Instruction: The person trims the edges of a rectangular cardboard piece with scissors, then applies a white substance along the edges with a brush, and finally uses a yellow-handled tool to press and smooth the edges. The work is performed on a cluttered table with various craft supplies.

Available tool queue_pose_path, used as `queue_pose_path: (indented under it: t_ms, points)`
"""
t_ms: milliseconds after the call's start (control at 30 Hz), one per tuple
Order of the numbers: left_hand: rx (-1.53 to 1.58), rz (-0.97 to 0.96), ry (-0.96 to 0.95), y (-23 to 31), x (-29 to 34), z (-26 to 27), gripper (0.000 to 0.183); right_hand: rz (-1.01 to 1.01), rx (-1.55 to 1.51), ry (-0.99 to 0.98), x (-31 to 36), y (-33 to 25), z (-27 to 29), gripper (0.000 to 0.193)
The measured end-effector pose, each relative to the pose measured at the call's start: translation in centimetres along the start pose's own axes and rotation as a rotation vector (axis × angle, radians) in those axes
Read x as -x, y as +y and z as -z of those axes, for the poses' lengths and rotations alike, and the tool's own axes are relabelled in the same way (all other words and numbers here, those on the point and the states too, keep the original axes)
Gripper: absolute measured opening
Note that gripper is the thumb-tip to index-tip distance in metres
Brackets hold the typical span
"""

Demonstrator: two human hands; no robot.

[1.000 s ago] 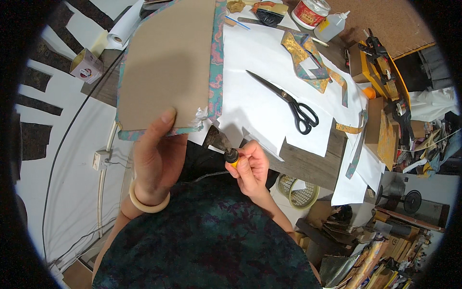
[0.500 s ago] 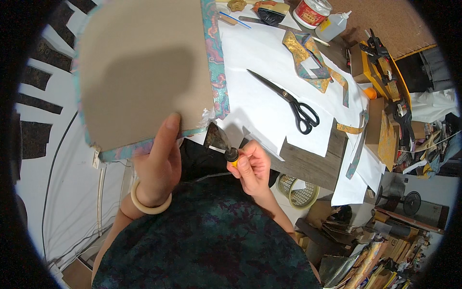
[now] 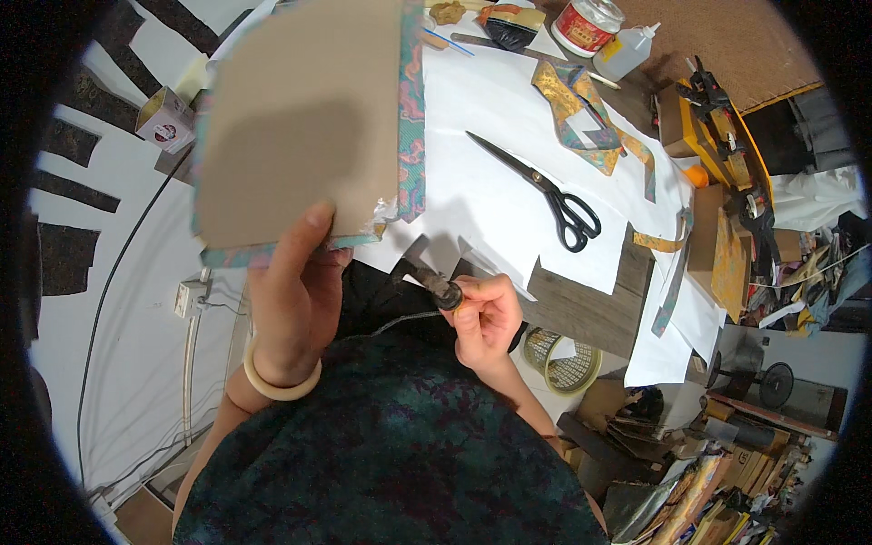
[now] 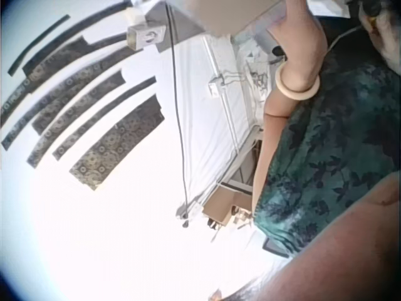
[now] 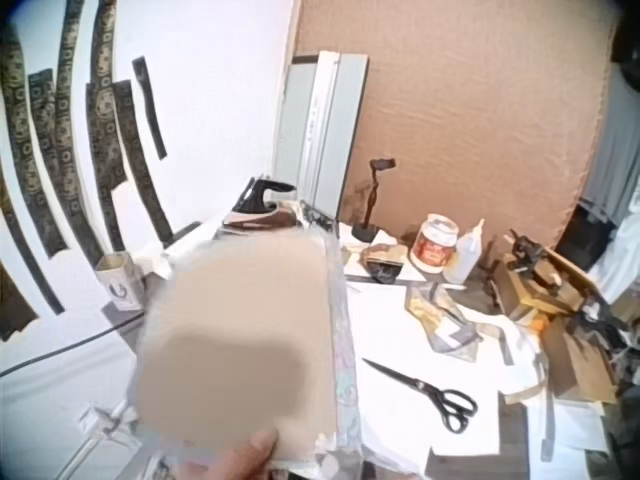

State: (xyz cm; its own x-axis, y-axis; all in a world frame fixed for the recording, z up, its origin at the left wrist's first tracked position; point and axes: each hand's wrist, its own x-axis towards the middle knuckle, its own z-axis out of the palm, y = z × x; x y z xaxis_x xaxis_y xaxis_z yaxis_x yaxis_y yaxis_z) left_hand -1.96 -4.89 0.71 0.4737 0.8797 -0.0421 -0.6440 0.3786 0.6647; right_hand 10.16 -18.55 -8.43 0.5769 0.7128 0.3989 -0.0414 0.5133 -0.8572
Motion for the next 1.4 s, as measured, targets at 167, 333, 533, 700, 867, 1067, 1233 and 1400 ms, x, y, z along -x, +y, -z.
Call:
queue_pose_path:
  t_ms: [167, 333, 533, 700, 867, 1067, 1233, 1400]
  points:
    - [0.133, 0.215, 0.026, 0.1, -0.4, 0.6, 0.015, 0.107, 0.122, 0.141, 0.1, 0.7, -0.2, 0.023]
    - [0.160, 0.290, 0.066, 0.4, -0.4, 0.0, 0.015, 0.120, 0.187, 0.119, 0.2, 1.3, 0.0, 0.022]
    - [0.074, 0.180, -0.039, -0.2, -0.3, 1.0, 0.015, 0.094, 0.117, 0.069, -0.2, 1.2, -0.3, 0.019]
    - [-0.100, 0.129, 0.136, -1.8, -0.7, 2.8, 0.019, -0.126, 0.306, 0.026, 0.0, -0.4, 0.8, 0.014]
    - [-0.177, 0.352, 0.336, -3.6, -0.5, 5.9, 0.021, -0.355, 0.255, 0.105, -1.2, -3.7, 2.5, 0.009]
    - [-0.611, 0.886, -0.051, -0.6, 0.8, 8.9, 0.023, -0.536, 0.526, 0.113, -1.2, -6.3, 4.0, 0.009]
    - [-1.375, -0.101, -0.462, -1.9, -2.3, 6.4, 0.005, -0.541, 0.656, 0.109, -0.6, -5.6, 3.9, 0.011]
    - [-1.317, -0.001, -0.492, -5.4, -5.4, 8.5, 0.008, -0.580, 0.734, 0.052, -0.5, -5.2, 4.4, 0.014]
